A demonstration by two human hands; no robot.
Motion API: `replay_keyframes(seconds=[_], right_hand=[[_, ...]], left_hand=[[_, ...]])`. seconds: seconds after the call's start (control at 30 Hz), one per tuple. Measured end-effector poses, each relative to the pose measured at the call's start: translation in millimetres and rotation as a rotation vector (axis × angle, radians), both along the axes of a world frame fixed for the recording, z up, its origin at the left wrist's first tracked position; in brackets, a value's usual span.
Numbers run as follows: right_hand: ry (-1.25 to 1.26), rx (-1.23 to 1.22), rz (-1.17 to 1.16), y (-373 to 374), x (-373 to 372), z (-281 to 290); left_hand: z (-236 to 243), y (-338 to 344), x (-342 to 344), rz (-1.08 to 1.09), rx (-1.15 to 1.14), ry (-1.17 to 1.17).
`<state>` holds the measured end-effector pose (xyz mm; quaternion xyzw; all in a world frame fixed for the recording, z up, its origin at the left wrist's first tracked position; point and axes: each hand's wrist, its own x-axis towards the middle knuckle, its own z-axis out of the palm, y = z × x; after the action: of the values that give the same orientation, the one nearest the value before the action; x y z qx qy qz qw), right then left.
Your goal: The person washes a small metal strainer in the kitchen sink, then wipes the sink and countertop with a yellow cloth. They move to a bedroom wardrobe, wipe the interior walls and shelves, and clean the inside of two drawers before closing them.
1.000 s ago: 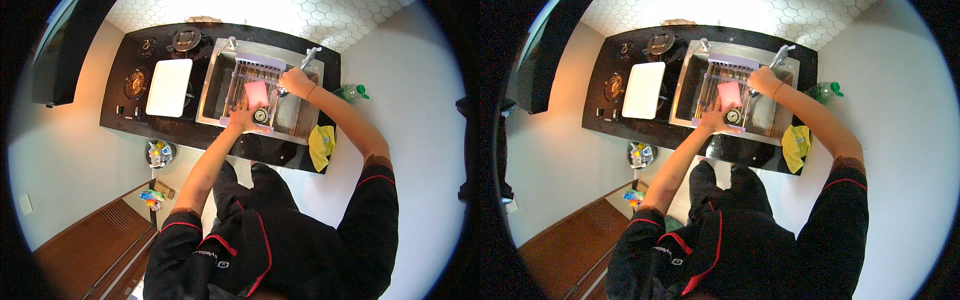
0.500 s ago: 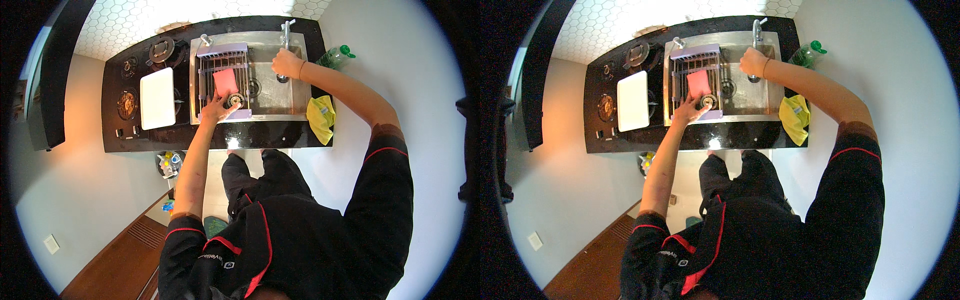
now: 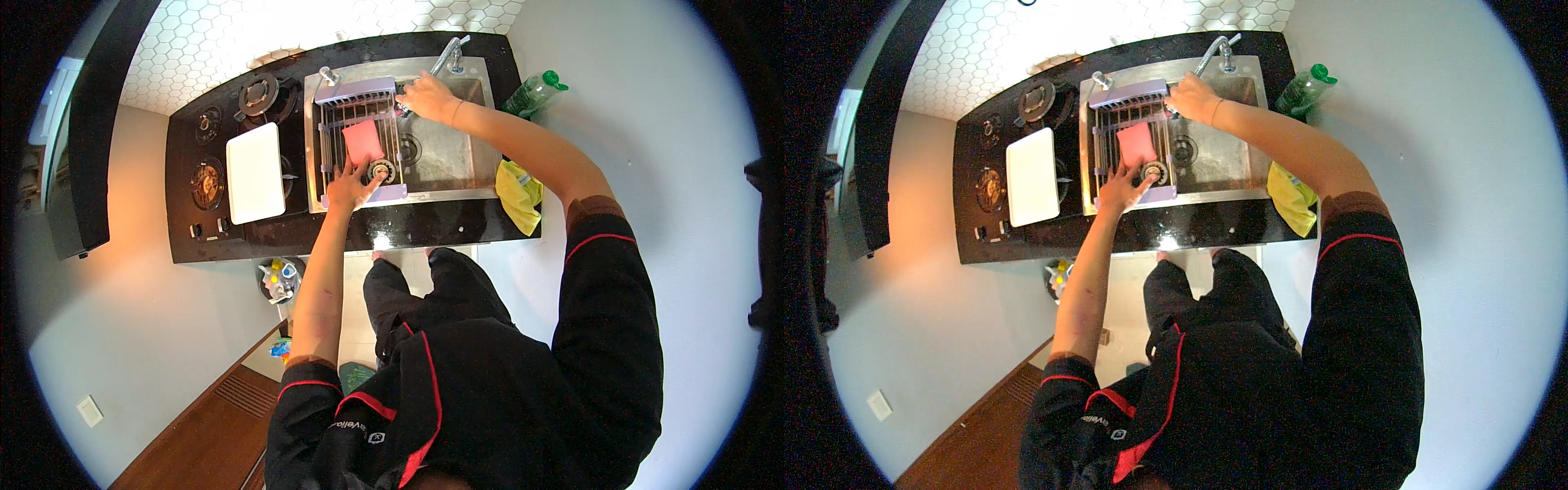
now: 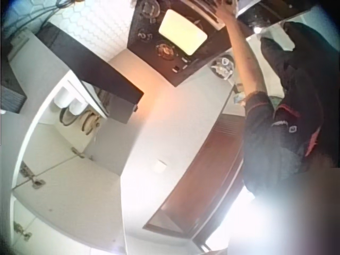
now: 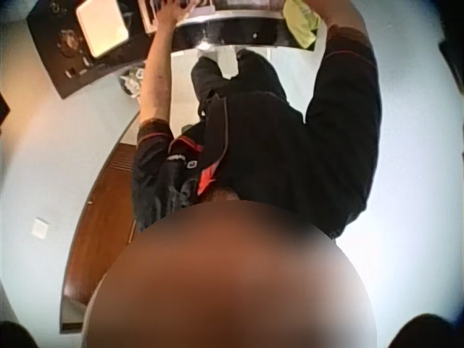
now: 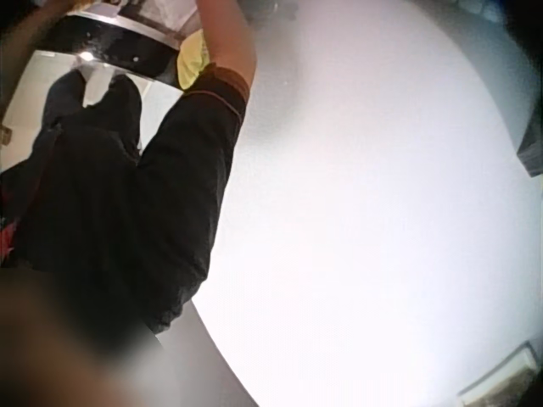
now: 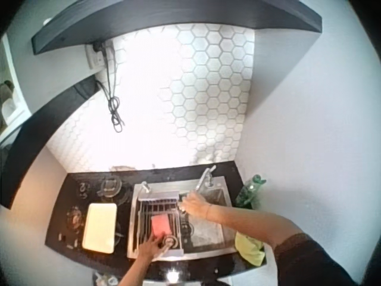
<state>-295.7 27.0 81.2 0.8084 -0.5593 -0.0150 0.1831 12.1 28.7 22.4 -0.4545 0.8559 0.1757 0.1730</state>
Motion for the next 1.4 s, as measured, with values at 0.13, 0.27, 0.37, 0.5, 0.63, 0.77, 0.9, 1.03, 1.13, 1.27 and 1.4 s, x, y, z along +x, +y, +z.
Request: replay_keyframes(seconds=[0.13, 0.27, 0.37, 0.5, 0.63, 0.77, 0.9, 1.03, 1.13, 1.27, 1.4], right_hand=[[0.151, 0.105, -0.079, -4.5, -2.8, -19.7], [0.296, 0.108, -0.096, -10.2, -4.7, -32.9], [0.344, 0.165, -0.143, -9.5, -1.1, -38.3], [0.491, 0.407, -0.305, 0.0, 2.4, -30.4], [0.546, 0.429, -0.134, 20.4, -3.0, -1.8], [-0.232, -0.059, 0.363, 55.3, 0.6, 15.6], [-0.898, 0.102, -0.001, 110.2, 29.5, -24.0], [-2.322, 0.373, -1.19, 74.3, 36.0, -104.1], [-3.195, 0.27, -0.819, 35.0, 27.9, -151.8], [-3.638, 0.262, -0.697, 11.2, 33.5, -179.2], [-3.868, 0.123, -0.626, 15.5, 50.1, -180.1]], left_hand=[[0.9, 1.9, -0.1, 0.007, -0.027, 0.003], [2.8, 3.2, -0.2, 0.027, -0.015, 0.026], [3.4, 3.9, -0.2, 0.034, -0.013, 0.024], [3.1, 4.7, 0.9, 0.049, -0.003, 0.079], [4.5, 5.7, 1.9, 0.048, -0.014, 0.091], [4.4, 6.9, 1.7, 0.049, -0.032, 0.118], [1.1, 9.1, 3.9, 0.05, -0.089, 0.186], [-6.3, 15.4, 6.5, 0.037, -0.228, 0.32], [-12.9, 25.7, 7.9, 0.051, -0.33, 0.399], [-20.2, 38.6, 8.1, 0.09, -0.426, 0.409], [-21.5, 42.8, 8.3, 0.125, -0.395, 0.378]])
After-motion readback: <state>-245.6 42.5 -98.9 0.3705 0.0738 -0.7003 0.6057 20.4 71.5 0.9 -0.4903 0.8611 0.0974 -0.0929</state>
